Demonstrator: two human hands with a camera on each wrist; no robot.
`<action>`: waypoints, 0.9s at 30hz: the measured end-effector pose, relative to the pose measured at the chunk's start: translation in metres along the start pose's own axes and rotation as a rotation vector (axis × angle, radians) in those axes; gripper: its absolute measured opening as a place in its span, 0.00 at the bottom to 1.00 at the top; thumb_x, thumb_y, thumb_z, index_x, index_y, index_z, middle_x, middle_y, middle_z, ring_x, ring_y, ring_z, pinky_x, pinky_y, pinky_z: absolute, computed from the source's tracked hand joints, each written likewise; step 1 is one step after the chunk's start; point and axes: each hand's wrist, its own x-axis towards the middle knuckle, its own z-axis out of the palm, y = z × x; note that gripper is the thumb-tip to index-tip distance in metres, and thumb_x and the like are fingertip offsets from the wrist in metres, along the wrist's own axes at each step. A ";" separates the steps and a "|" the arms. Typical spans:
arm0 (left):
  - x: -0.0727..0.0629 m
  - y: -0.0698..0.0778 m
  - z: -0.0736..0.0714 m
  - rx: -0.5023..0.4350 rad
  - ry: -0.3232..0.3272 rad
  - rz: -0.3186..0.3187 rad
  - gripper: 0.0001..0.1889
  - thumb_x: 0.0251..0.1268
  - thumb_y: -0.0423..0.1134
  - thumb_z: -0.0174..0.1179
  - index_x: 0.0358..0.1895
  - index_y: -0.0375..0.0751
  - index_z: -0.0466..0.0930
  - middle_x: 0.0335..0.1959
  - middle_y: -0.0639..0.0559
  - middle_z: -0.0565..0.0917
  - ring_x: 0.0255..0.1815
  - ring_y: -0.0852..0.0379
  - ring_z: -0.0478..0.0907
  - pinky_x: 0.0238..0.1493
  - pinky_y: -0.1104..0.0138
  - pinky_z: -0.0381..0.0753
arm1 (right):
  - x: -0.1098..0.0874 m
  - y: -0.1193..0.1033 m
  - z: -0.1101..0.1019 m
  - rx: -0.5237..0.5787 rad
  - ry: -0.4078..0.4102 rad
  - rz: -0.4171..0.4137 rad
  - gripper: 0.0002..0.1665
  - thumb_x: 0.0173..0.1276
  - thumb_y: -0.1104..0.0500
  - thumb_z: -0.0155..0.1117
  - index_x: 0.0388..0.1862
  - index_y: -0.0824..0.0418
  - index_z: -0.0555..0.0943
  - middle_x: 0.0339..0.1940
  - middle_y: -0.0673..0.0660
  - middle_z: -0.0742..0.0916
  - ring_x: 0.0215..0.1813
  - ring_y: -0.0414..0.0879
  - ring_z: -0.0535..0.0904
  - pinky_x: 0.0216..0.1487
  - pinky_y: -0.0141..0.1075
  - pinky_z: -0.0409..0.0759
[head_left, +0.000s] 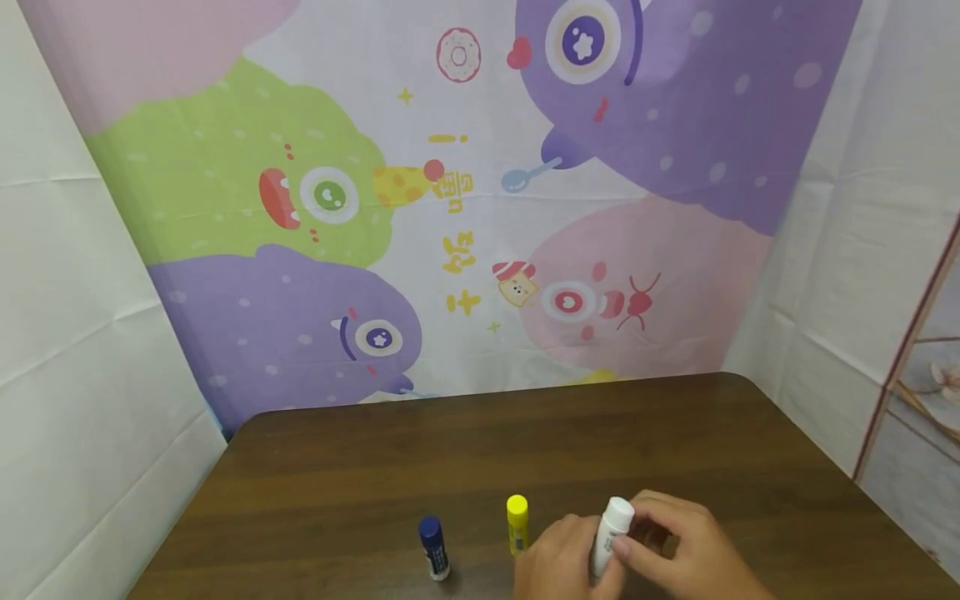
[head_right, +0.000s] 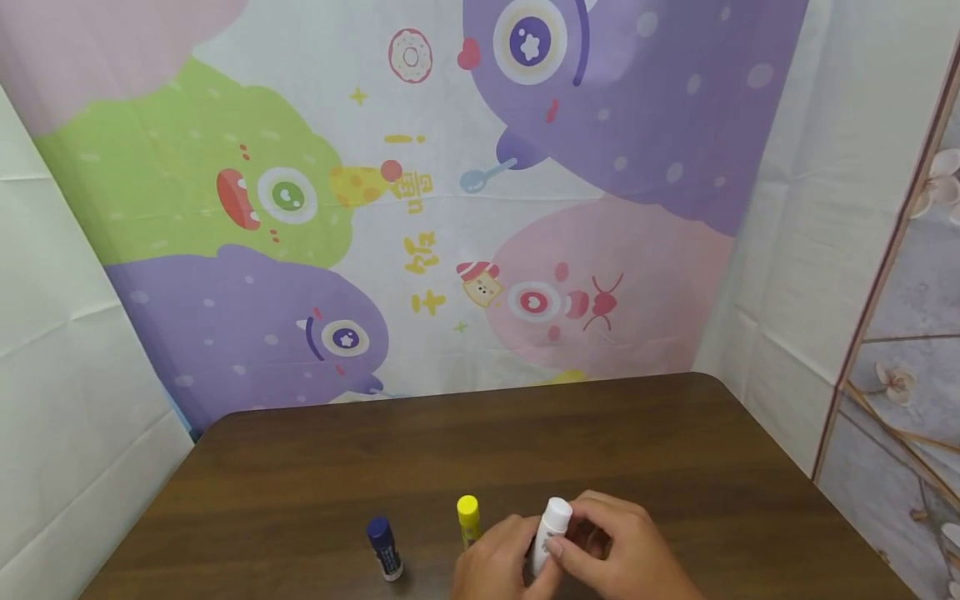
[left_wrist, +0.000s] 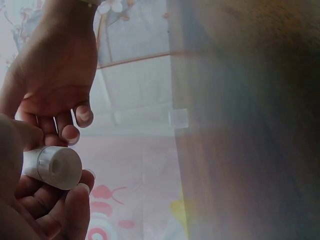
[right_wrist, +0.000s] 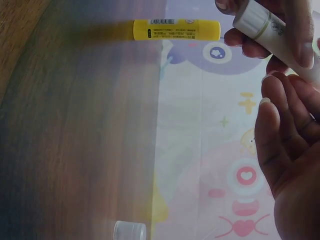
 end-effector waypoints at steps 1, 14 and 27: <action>0.000 0.000 0.000 0.006 0.001 0.001 0.09 0.52 0.48 0.71 0.33 0.54 0.82 0.23 0.66 0.73 0.23 0.75 0.64 0.21 0.81 0.60 | 0.000 0.000 0.001 -0.005 0.002 -0.001 0.23 0.55 0.72 0.75 0.43 0.48 0.82 0.32 0.42 0.82 0.29 0.35 0.76 0.25 0.27 0.75; 0.000 0.001 -0.006 -0.022 -0.097 -0.061 0.08 0.54 0.49 0.69 0.34 0.54 0.83 0.22 0.68 0.71 0.21 0.77 0.61 0.20 0.81 0.58 | -0.002 0.006 0.007 -0.009 0.025 0.040 0.21 0.56 0.73 0.73 0.39 0.50 0.82 0.30 0.43 0.83 0.27 0.35 0.77 0.23 0.29 0.76; -0.008 0.003 -0.021 0.040 -0.451 -0.301 0.14 0.61 0.59 0.61 0.41 0.56 0.84 0.18 0.72 0.68 0.18 0.74 0.64 0.20 0.71 0.65 | 0.012 -0.002 0.000 -0.310 0.151 0.273 0.16 0.55 0.61 0.80 0.30 0.44 0.81 0.24 0.36 0.77 0.25 0.33 0.73 0.25 0.29 0.73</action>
